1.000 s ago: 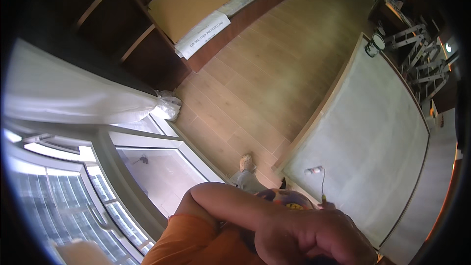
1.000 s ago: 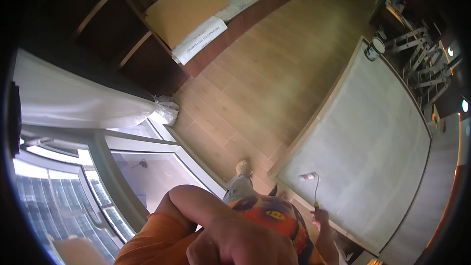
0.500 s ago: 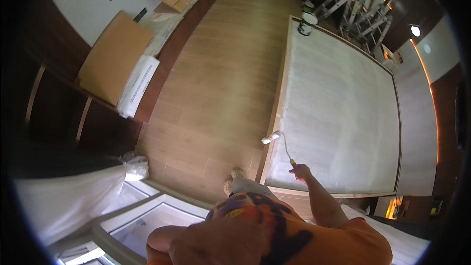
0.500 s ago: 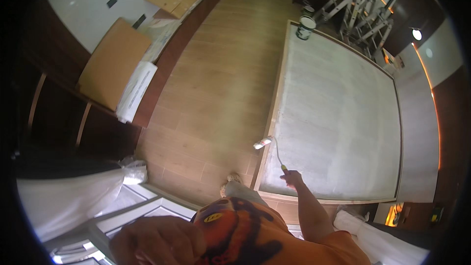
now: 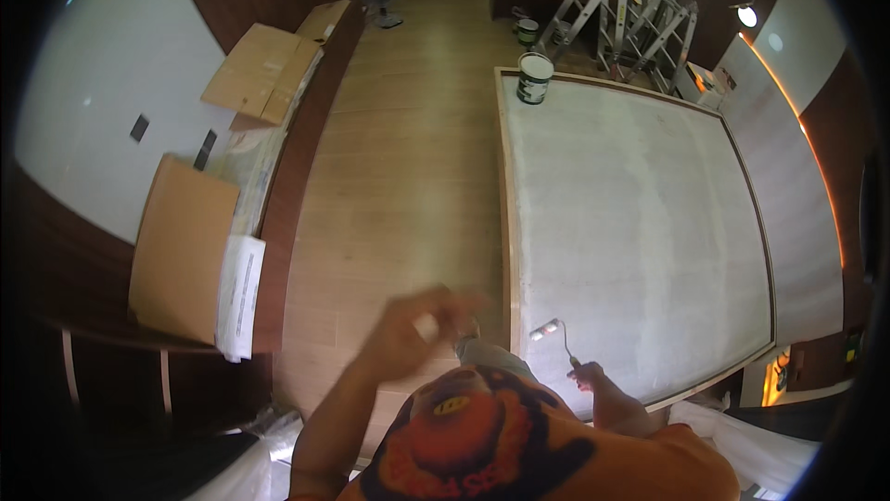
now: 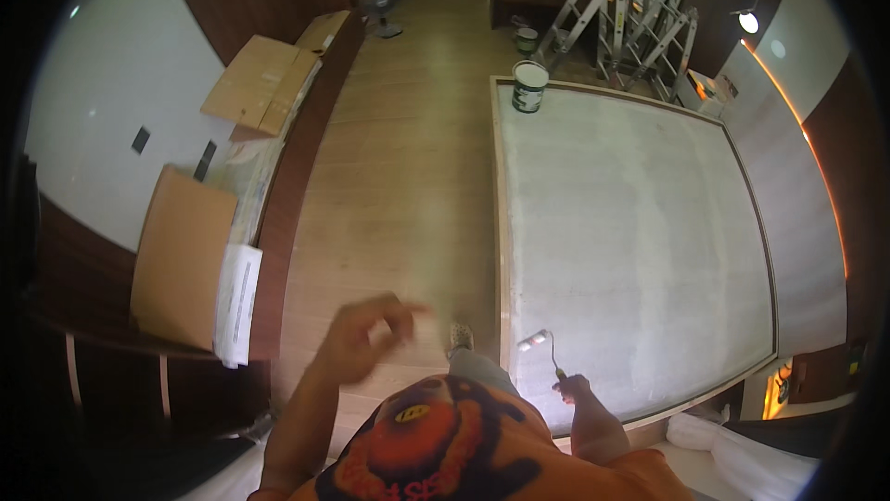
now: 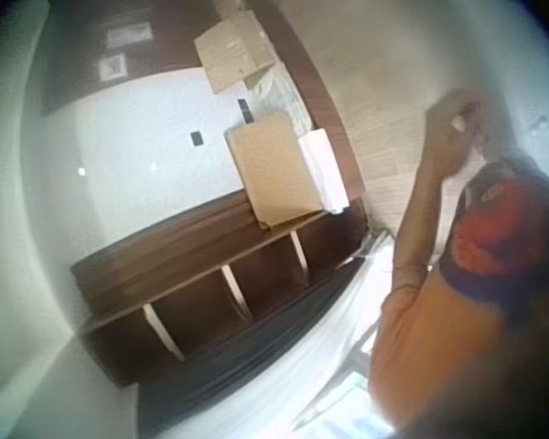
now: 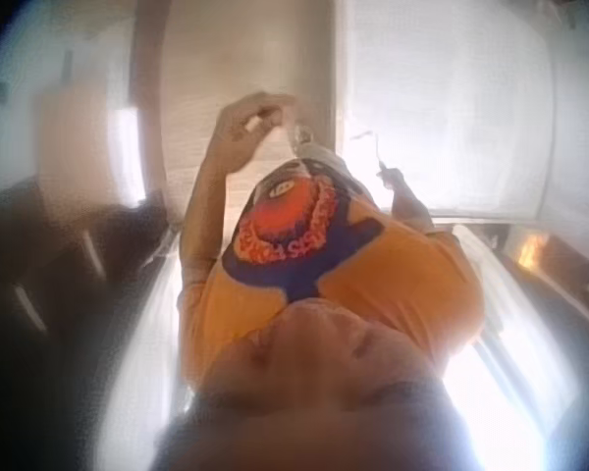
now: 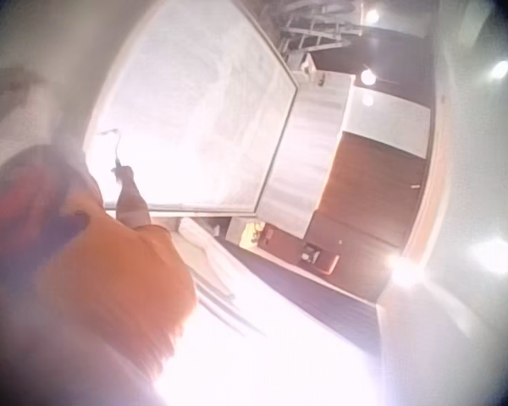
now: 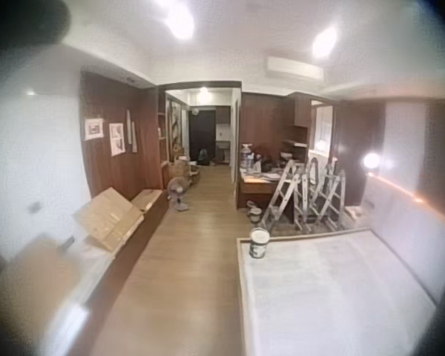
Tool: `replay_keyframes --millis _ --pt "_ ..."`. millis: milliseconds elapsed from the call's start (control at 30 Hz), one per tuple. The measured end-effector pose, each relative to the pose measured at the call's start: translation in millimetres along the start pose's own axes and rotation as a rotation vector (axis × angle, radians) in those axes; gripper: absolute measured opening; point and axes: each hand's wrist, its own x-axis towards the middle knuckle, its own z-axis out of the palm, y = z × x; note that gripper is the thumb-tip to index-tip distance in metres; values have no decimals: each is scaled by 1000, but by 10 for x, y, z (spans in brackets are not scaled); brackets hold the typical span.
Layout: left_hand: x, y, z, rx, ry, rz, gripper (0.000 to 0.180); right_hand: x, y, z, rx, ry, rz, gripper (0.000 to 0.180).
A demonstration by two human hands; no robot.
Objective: The person handles a paint roller and a paint container on a balcony, then moves indoors to a room with ladders and paint supplies. They pick up a paint container, place it on a tray, and sit on the floor to mix the paint with a small tool.
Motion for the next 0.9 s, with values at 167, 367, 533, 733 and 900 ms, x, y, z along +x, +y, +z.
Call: replay_keyframes --millis 167,367,533,733,900 --pt "-43 -2946 -1026 198 561 -611 24 124 -1308 -1024 -55 92 -195 32" --pt "-1706 -4339 -1549 275 161 -1595 20 269 -2842 -1780 509 267 -402 64" --pt "-1481 -4452 -1668 -22 550 -1614 14 791 -3448 -1706 378 212 -325 70" --pt "265 -5134 -3211 -224 768 -1135 14 1075 -4014 -2207 76 -42 18 45" --pt "3898 -5432 -4631 171 372 -935 23 913 -4921 -3077 575 188 -52 36"
